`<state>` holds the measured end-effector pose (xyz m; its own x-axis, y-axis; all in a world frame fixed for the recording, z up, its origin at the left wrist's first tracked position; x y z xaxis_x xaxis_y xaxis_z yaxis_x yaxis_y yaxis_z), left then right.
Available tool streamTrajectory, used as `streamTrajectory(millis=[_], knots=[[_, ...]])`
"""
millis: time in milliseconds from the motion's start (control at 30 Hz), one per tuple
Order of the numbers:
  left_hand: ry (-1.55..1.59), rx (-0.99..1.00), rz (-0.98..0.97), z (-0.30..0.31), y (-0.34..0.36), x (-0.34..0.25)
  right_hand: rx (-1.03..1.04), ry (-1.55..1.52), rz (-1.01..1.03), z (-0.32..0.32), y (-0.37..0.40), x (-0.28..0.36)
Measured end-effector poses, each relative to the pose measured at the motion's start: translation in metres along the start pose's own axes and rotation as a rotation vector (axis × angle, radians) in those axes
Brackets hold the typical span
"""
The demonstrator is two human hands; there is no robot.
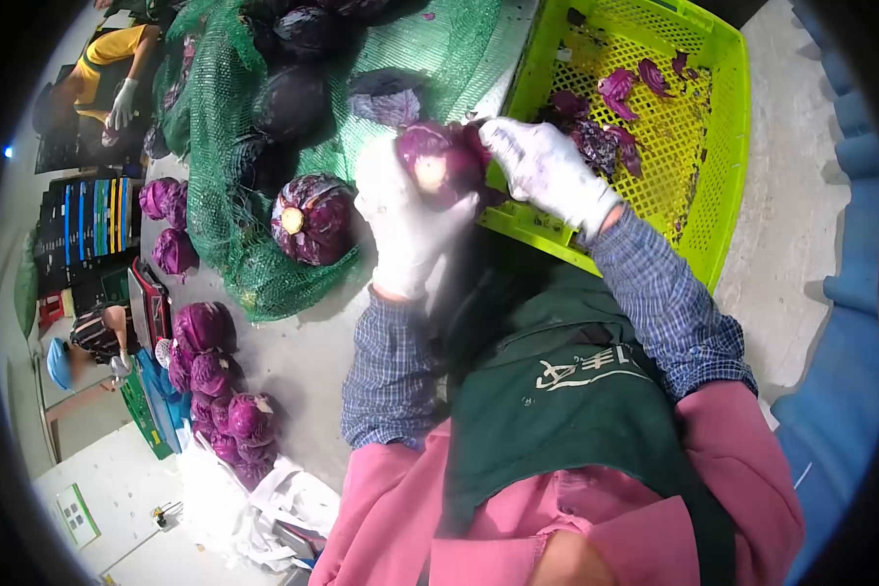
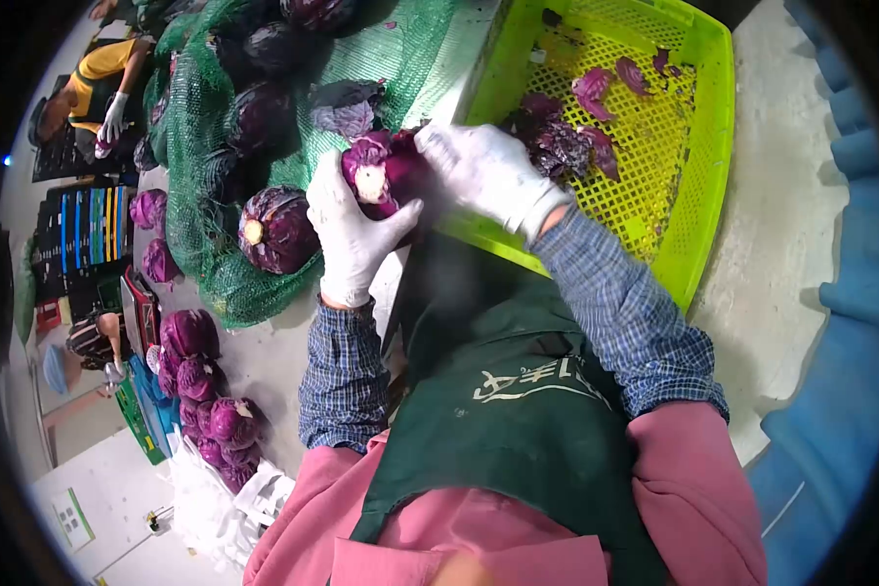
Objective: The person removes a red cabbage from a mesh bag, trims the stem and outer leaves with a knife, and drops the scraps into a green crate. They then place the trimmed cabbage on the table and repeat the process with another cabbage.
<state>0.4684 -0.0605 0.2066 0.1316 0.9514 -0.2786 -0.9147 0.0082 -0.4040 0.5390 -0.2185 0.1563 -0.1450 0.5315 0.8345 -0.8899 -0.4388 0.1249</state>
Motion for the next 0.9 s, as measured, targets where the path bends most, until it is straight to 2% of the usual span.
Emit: streamTrajectory(millis=[33,67,133,200,233,333,433,500,533,567,667,733,767,867,900], knots=[[0.034,-0.042,-0.029,0.005,0.003,-0.006,-0.124,0.034,-0.02,0.014,-0.005,-0.011],[0.069,-0.081,-0.065,0.01,0.004,-0.009,0.004,-0.049,-0.176,0.011,-0.008,-0.031],[0.109,-0.046,-0.045,0.005,0.004,-0.005,0.027,-0.064,-0.154,0.014,-0.005,-0.02],[0.14,0.018,0.033,-0.002,0.001,0.001,0.022,-0.111,0.03,0.01,0.004,0.012],[0.057,-0.033,-0.028,0.002,0.001,-0.002,0.018,0.019,0.082,0.004,0.003,0.016],[0.111,0.0,0.001,0.003,-0.003,-0.002,-0.052,0.309,0.134,-0.005,0.006,0.037],[0.114,-0.002,-0.011,0.001,0.006,0.002,0.008,0.258,0.049,-0.005,-0.008,0.016],[0.164,-0.014,-0.058,0.003,0.007,0.001,0.047,0.008,-0.007,-0.001,-0.017,-0.003],[0.18,-0.005,-0.043,0.004,0.006,0.002,0.088,-0.009,-0.06,-0.002,-0.02,-0.011],[0.198,0.01,-0.028,0.005,0.005,0.001,-0.012,0.068,0.145,0.001,-0.019,0.0],[0.202,0.015,-0.048,0.002,0.01,0.006,-0.04,0.22,0.068,-0.01,-0.03,0.007],[0.248,0.02,-0.047,0.005,0.012,0.007,0.173,-0.054,-0.238,-0.014,-0.034,-0.003],[0.286,0.008,-0.037,0.007,0.018,0.011,0.003,0.034,-0.208,-0.016,-0.049,-0.024],[0.777,-0.137,0.04,0.005,0.035,0.021,-0.005,-0.228,-0.242,-0.023,-0.044,-0.035],[1.168,-0.106,0.383,-0.002,0.04,0.018,0.023,-0.492,-0.326,-0.028,-0.04,-0.049]])
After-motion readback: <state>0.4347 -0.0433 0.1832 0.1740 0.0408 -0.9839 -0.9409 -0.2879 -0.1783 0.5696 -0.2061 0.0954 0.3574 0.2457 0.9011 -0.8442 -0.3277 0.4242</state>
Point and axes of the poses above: each hand's wrist, its own y-axis away from the middle knuckle, its own z-axis out of the back of the hand, x = y × z, the point moved 8 cm from there along -y, towards the middle knuckle, and after that the axes turned 5 degrees about -z, right-handed, at the moved point
